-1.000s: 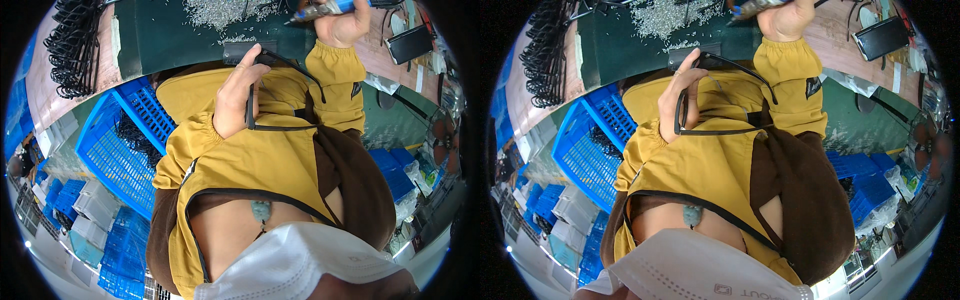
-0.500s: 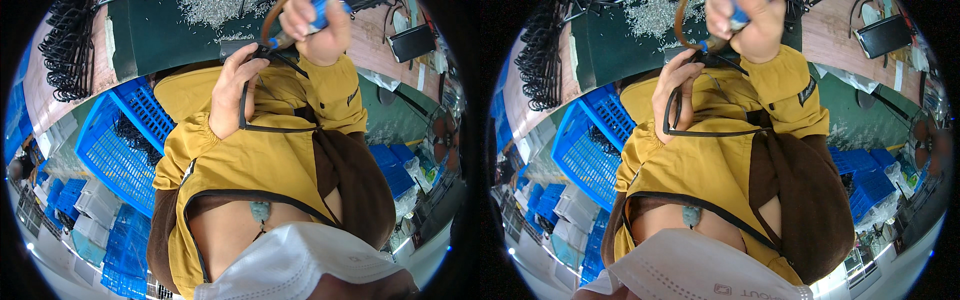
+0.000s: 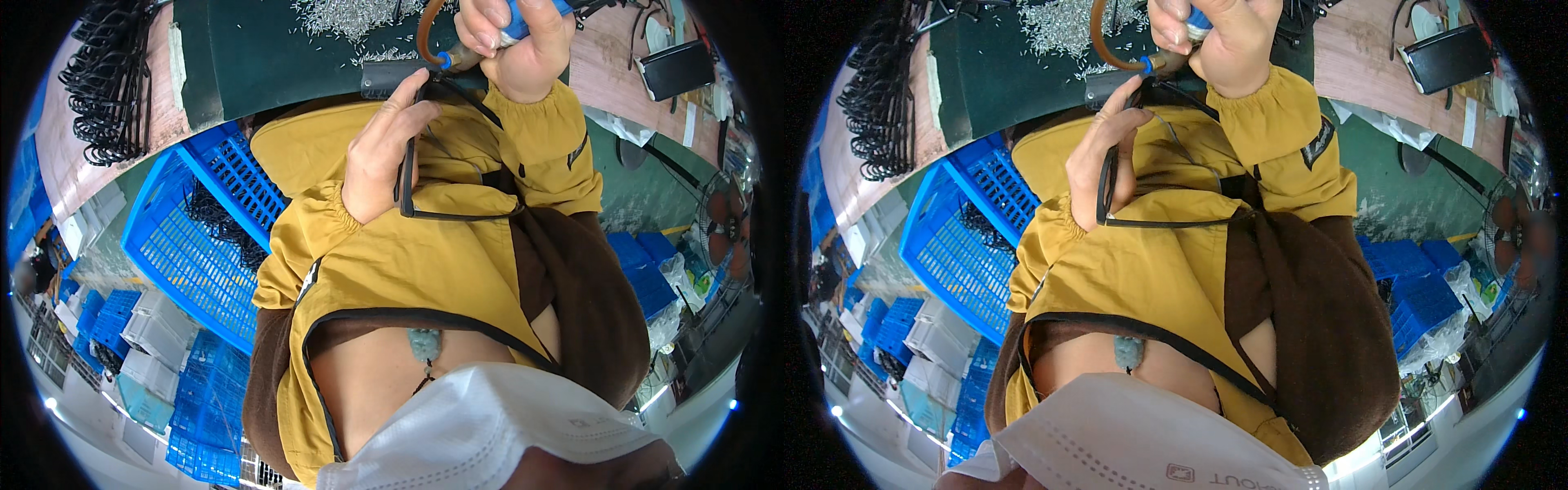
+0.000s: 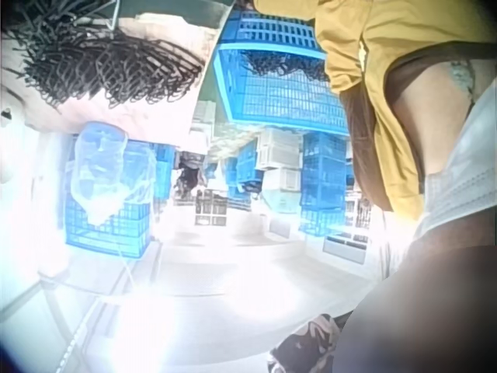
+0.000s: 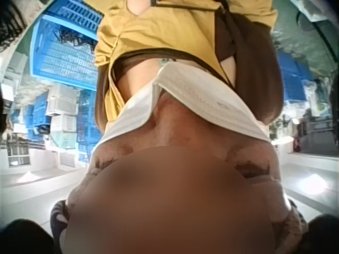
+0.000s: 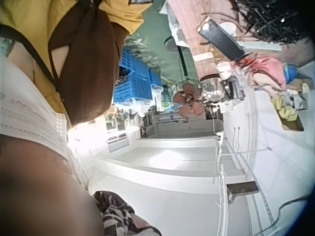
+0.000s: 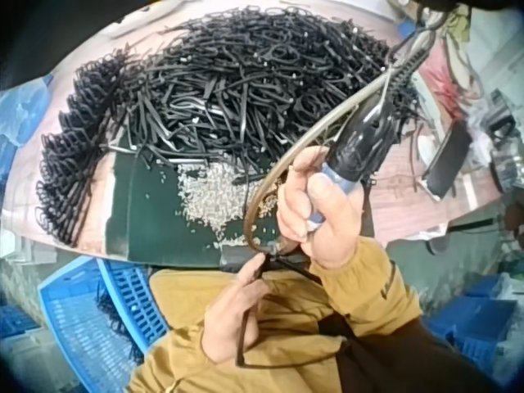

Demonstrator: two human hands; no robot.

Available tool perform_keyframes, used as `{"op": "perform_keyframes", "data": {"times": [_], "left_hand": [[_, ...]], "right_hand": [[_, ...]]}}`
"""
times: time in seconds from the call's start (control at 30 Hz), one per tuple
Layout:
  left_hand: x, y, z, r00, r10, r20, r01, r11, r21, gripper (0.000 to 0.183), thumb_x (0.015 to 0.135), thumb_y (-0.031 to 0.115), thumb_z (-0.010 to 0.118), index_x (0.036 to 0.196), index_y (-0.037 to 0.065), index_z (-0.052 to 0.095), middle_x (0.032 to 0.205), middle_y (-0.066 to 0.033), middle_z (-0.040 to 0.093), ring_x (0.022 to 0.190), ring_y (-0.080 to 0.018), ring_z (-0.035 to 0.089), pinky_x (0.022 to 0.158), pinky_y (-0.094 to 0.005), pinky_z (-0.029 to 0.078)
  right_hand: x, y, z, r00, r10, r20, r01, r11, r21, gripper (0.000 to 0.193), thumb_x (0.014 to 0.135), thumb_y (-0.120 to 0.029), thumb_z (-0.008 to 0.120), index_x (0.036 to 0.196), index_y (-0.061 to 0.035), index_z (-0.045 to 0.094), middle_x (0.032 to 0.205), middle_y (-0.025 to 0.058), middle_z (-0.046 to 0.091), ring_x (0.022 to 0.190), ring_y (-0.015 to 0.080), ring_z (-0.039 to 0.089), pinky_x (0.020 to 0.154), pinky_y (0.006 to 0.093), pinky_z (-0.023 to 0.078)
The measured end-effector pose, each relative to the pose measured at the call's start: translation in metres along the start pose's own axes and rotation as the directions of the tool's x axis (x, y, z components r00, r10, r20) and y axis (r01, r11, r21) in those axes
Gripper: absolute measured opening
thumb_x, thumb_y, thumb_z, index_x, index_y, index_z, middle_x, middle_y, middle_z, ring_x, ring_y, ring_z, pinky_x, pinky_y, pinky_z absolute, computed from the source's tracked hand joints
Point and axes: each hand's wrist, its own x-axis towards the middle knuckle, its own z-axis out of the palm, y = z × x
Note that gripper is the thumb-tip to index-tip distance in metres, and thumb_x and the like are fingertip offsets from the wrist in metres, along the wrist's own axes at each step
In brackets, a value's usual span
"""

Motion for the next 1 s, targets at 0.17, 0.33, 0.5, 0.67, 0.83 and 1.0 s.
{"op": "perform_keyframes", "data": {"times": [0.17, 0.33, 0.5, 0.67, 0.83, 1.0], "left_hand": [[-0.006, -0.012, 0.001, 0.997, 0.069, -0.019, -0.069, 0.998, 0.007, 0.045, 0.071, -0.017, 0.055, 0.111, -0.001, 0.068, 0.133, -0.0301, 0.064, 0.108, -0.0406, 0.071, 0.083, -0.0385, 0.060], [-0.003, -0.012, 0.009, 0.985, 0.117, -0.124, -0.115, 0.993, 0.021, 0.035, 0.077, -0.020, 0.055, 0.104, -0.003, 0.068, 0.131, -0.0298, 0.064, 0.108, -0.0370, 0.072, 0.083, -0.0364, 0.060], [0.012, 0.006, -0.004, 0.972, -0.177, -0.152, 0.125, 0.945, -0.302, 0.022, 0.094, -0.013, 0.052, 0.107, -0.004, 0.068, 0.117, -0.0221, 0.068, 0.099, -0.0286, 0.072, 0.087, -0.0352, 0.060], [0.014, 0.024, -0.024, 0.688, -0.675, 0.266, 0.536, 0.226, -0.813, 0.032, 0.110, 0.022, 0.048, 0.116, -0.006, 0.062, 0.082, -0.0138, 0.067, 0.072, -0.0235, 0.072, 0.060, -0.0285, 0.060], [0.009, 0.025, -0.012, 0.258, -0.593, 0.762, 0.793, -0.320, -0.518, 0.040, 0.108, 0.047, 0.052, 0.125, 0.010, 0.057, 0.069, -0.0027, 0.062, 0.056, -0.0197, 0.067, 0.039, -0.0246, 0.043], [0.012, 0.023, -0.013, 0.202, -0.652, 0.730, 0.725, -0.402, -0.559, 0.035, 0.106, 0.043, 0.060, 0.125, 0.014, 0.056, 0.068, -0.0008, 0.060, 0.053, -0.0158, 0.064, 0.033, -0.0209, 0.038]], "right_hand": [[0.000, 0.002, 0.007, 1.000, 0.017, 0.022, -0.017, 1.000, -0.016, 0.017, 0.101, -0.022, 0.062, 0.108, -0.0088, 0.054, 0.071, 0.0032, 0.049, 0.050, 0.0124, 0.046, 0.042, 0.0247, 0.034], [0.007, 0.006, 0.003, 0.989, 0.146, 0.001, -0.146, 0.989, 0.036, 0.016, 0.101, -0.024, 0.061, 0.101, -0.0111, 0.051, 0.069, 0.0020, 0.047, 0.049, 0.0109, 0.044, 0.041, 0.0244, 0.033], [0.015, 0.005, -0.014, 0.999, 0.047, 0.000, -0.047, 0.984, 0.170, 0.019, 0.104, -0.032, 0.058, 0.109, -0.0136, 0.059, 0.070, -0.0018, 0.046, 0.051, 0.0087, 0.043, 0.041, 0.0227, 0.033], [0.013, 0.003, -0.023, 0.955, -0.137, -0.263, 0.151, 0.988, 0.036, 0.019, 0.105, -0.031, 0.055, 0.112, -0.0143, 0.061, 0.071, -0.0017, 0.046, 0.052, 0.0087, 0.041, 0.041, 0.0222, 0.032], [0.006, 0.003, -0.014, 0.967, -0.033, -0.252, 0.180, 0.788, 0.589, 0.020, 0.106, -0.032, 0.055, 0.114, -0.0144, 0.058, 0.072, -0.0011, 0.046, 0.053, 0.0090, 0.042, 0.042, 0.0221, 0.033], [-0.012, 0.006, 0.006, 0.982, -0.088, 0.169, 0.085, 0.996, 0.026, 0.026, 0.105, -0.034, 0.057, 0.125, -0.0182, 0.058, 0.077, -0.0005, 0.051, 0.059, 0.0116, 0.050, 0.049, 0.0265, 0.040]]}}
